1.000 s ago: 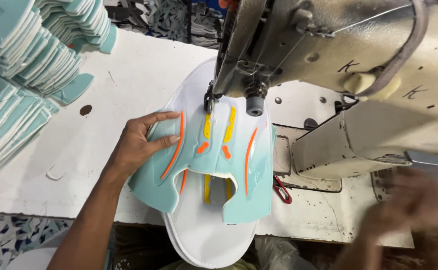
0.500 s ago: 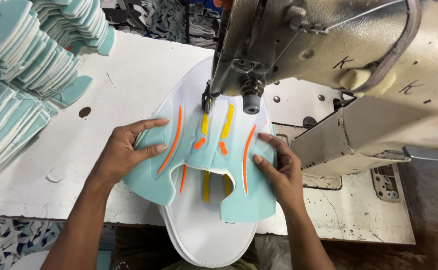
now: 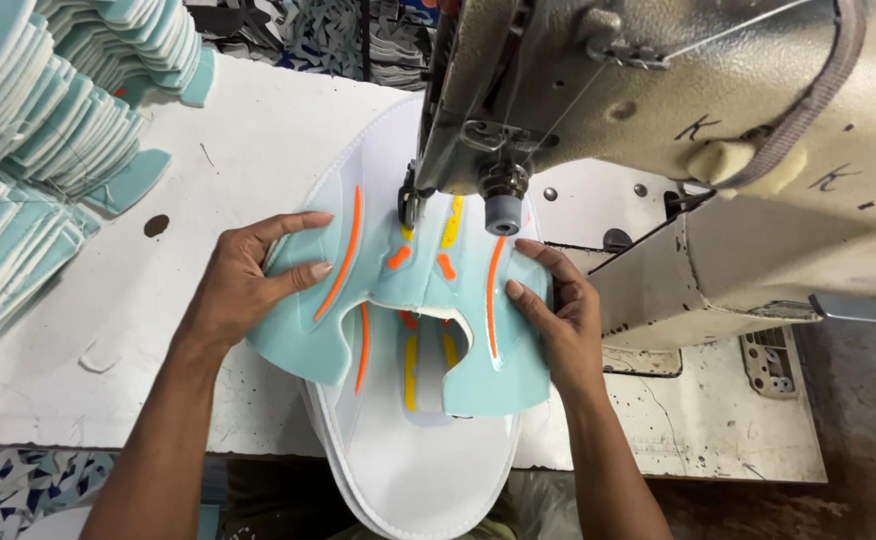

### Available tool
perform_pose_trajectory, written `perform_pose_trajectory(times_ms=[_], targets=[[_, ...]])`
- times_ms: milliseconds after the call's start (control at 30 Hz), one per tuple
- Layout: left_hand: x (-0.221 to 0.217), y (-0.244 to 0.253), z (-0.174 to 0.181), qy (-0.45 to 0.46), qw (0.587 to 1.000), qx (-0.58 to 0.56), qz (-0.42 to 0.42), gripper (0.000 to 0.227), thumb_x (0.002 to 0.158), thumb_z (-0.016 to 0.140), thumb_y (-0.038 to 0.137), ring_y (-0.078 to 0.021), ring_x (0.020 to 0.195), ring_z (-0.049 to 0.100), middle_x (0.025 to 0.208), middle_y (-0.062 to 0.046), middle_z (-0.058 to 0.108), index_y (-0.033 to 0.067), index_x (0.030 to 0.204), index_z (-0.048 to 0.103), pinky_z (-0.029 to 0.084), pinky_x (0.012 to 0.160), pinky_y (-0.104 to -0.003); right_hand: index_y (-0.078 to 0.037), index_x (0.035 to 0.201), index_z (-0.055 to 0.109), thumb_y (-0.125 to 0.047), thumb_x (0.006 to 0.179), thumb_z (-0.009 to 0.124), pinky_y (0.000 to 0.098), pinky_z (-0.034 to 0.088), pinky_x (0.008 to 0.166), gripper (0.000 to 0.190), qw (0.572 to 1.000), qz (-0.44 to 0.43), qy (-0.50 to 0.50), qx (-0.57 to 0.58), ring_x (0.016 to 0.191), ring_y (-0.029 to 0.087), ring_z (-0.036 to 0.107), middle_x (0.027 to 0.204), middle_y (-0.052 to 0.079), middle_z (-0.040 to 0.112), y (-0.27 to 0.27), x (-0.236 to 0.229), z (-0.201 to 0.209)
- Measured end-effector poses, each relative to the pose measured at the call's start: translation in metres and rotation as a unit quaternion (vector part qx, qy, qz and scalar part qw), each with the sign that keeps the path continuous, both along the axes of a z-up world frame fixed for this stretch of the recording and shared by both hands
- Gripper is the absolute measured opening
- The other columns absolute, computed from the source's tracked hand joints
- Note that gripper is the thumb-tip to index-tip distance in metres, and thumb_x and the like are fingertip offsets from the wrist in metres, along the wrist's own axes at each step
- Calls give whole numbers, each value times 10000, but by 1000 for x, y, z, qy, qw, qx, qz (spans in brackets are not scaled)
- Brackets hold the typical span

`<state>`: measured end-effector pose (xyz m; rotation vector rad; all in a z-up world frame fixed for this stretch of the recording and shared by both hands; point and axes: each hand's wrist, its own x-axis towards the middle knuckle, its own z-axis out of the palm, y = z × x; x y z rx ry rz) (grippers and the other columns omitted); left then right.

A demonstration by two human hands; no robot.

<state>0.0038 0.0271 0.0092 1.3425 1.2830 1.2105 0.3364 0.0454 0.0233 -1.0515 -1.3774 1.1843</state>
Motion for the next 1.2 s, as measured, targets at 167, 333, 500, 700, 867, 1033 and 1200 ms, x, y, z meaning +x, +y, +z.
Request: perform_pose_trajectory(times_ms=[167,333,500,700,867,1033,1200], targets=[[-1,11,0,-5,1000,21,3,492,801,820,77,-82,900,690,1080,-53,771,64,1280,707,599,800,-252,6,1330,622,-75,884,739,261,573,880,468,999,-23,10,-44,998,133,692,1154,114,728,11,-6,11],[2,22,1,18,999,28,15,484,804,825,77,-90,935,688,1103,-56,769,59,1274,712,594,837,-260,1,1310,635,-89,930,738,314,604,852,404,976,-110,-133,136,970,172,696,1162,128,708,9,35,0],[-2,33,-4,7,999,46,6,488,814,823,82,-95,983,685,1143,-56,760,57,1286,701,589,876,-263,31,1221,631,-116,1115,615,554,551,1088,182,627,-395,-413,529,1281,378,555,1238,220,649,-8,140,16],[7,36,1,-8,997,62,37,495,819,821,74,-122,1002,693,1154,-64,750,39,1293,685,588,890,-265,68,1359,541,-306,1198,380,596,382,1231,438,574,-406,-569,428,1432,409,466,1435,246,559,-18,182,16],[9,42,-6,30,990,127,60,485,860,816,73,-135,1096,671,1220,-84,730,9,1318,672,541,978,-270,38,1237,660,-303,1195,425,586,405,1165,417,579,-431,-486,493,1314,391,520,1282,227,665,5,216,-4],[10,39,-5,15,990,119,67,496,855,809,76,-142,1086,671,1217,-86,730,11,1325,664,545,968,-284,-29,1149,743,-249,1176,530,521,491,1106,307,568,-471,-445,507,1195,312,637,1164,149,739,17,250,-63],[13,15,-1,51,987,116,102,660,847,817,77,-142,1065,675,1182,-104,725,19,1435,525,541,930,-272,-68,1193,746,-92,1145,634,496,501,1087,125,595,-454,-458,479,1214,299,624,1210,126,753,-19,226,-23]])
